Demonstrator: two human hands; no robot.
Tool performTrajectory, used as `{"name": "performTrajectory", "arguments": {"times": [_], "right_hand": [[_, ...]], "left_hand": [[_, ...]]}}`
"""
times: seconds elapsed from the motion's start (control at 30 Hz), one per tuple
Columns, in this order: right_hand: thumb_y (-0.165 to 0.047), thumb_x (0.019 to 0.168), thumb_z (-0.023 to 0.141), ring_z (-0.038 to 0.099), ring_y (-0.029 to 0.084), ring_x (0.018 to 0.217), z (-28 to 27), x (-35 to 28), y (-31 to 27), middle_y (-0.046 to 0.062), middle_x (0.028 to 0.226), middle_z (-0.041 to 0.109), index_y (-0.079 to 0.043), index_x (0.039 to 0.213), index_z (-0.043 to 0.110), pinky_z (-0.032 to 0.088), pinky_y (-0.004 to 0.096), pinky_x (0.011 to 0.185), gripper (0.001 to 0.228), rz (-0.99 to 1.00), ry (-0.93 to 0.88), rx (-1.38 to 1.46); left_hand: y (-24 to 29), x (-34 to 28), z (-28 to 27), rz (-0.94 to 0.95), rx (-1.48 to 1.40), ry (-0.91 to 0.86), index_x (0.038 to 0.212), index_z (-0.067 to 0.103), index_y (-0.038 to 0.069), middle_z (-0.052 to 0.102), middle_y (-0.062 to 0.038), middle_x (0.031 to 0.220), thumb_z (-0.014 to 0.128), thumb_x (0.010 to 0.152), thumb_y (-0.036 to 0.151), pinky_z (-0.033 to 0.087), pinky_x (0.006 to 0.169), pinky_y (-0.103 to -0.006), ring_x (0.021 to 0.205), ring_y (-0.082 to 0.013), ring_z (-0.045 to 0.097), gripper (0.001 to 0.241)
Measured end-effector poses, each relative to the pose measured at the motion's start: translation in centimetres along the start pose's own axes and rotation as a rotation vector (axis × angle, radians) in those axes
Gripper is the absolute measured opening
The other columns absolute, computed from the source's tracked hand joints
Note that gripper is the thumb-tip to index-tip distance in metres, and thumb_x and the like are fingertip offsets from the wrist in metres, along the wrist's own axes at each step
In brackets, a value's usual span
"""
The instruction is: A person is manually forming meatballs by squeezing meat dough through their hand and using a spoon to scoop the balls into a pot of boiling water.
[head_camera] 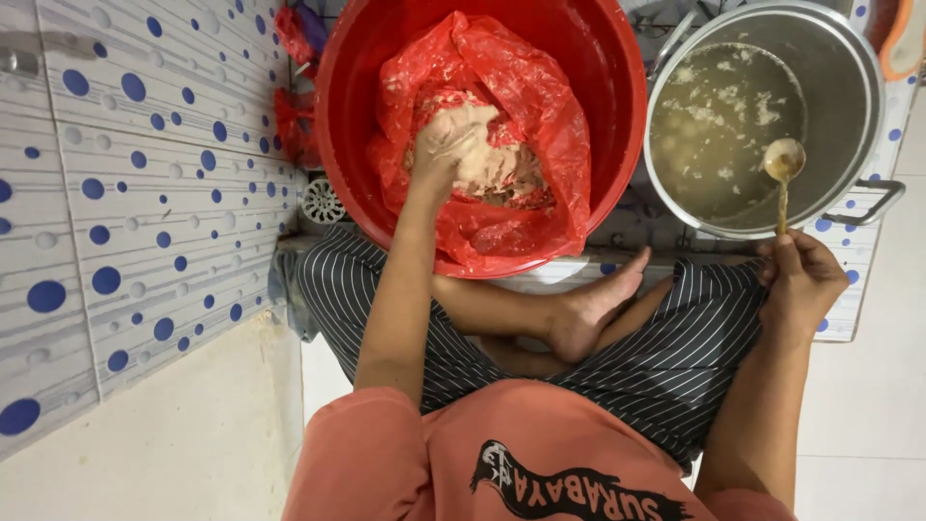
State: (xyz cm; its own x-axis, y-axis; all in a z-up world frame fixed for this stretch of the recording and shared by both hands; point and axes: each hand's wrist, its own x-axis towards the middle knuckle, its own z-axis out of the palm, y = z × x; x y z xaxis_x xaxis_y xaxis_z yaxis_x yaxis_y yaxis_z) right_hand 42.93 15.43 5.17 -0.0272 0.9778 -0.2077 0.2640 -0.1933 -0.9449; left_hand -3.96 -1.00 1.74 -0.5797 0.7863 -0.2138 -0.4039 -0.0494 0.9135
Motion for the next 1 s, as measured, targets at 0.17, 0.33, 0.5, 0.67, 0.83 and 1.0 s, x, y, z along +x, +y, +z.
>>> {"name": "performTrajectory", "arguments": {"times": [0.17,0.33,0.5,0.67,0.83,1.0], "right_hand": [[-0.009,0.109,0.068,0.048,0.006,0.053,0.6,-0.1,1.2,0.007,0.082,0.068,-0.006,0.112,0.072,0.038,0.019,0.048,0.006,-0.098,0.06,0.031],[-0.012,0.106,0.069,0.045,0.008,0.052,1.5,1.0,1.9,0.005,0.072,0.061,-0.002,0.11,0.071,0.035,0.022,0.047,0.011,-0.158,0.125,0.047],[-0.011,0.107,0.071,0.047,0.006,0.051,1.4,1.4,2.4,0.007,0.075,0.066,-0.005,0.11,0.072,0.037,0.02,0.045,0.007,-0.152,0.12,0.081],[-0.009,0.107,0.069,0.048,0.006,0.05,1.6,1.1,1.7,0.006,0.075,0.067,-0.007,0.107,0.072,0.037,0.02,0.045,0.004,-0.084,0.158,0.069],[-0.012,0.107,0.07,0.049,0.007,0.051,1.6,1.2,1.9,0.006,0.075,0.065,-0.007,0.107,0.072,0.038,0.021,0.046,0.005,-0.107,0.136,0.078],[-0.011,0.108,0.07,0.049,0.008,0.051,1.2,1.6,2.5,0.007,0.075,0.066,-0.005,0.108,0.072,0.038,0.022,0.046,0.007,-0.144,0.118,0.079]], "left_hand": [[-2.3,1.0,-0.4,-0.185,-0.071,0.241,0.101,0.067,0.011,0.071,-0.007,0.092,0.085,0.072,-0.001,0.058,0.077,-0.0281,0.086,-0.0191,0.07,0.036],[-3.0,1.0,0.8,-0.287,0.049,0.326,0.091,0.072,0.005,0.077,-0.009,0.092,0.088,0.07,-0.002,0.065,0.079,-0.0346,0.088,-0.0223,0.076,0.027],[-2.8,0.7,1.5,-0.33,0.251,0.081,0.087,0.054,0.018,0.057,0.001,0.085,0.068,0.077,0.006,0.047,0.074,-0.027,0.082,-0.0125,0.057,0.021],[0.7,-1.7,2.6,-0.194,0.269,-0.076,0.079,0.062,0.017,0.064,0.001,0.074,0.052,0.097,0.045,0.05,0.075,-0.0308,0.072,-0.0121,0.063,0.035],[-3.6,-0.7,2.4,-0.051,0.231,-0.101,0.1,0.072,0.008,0.077,-0.009,0.095,0.081,0.085,0.0,0.062,0.093,-0.026,0.093,-0.0167,0.075,0.019],[-8.0,0.3,1.9,-0.037,0.194,0.107,0.086,0.072,0.004,0.078,-0.011,0.084,0.083,0.077,-0.009,0.064,0.073,-0.0228,0.078,-0.0151,0.077,0.019]]}}
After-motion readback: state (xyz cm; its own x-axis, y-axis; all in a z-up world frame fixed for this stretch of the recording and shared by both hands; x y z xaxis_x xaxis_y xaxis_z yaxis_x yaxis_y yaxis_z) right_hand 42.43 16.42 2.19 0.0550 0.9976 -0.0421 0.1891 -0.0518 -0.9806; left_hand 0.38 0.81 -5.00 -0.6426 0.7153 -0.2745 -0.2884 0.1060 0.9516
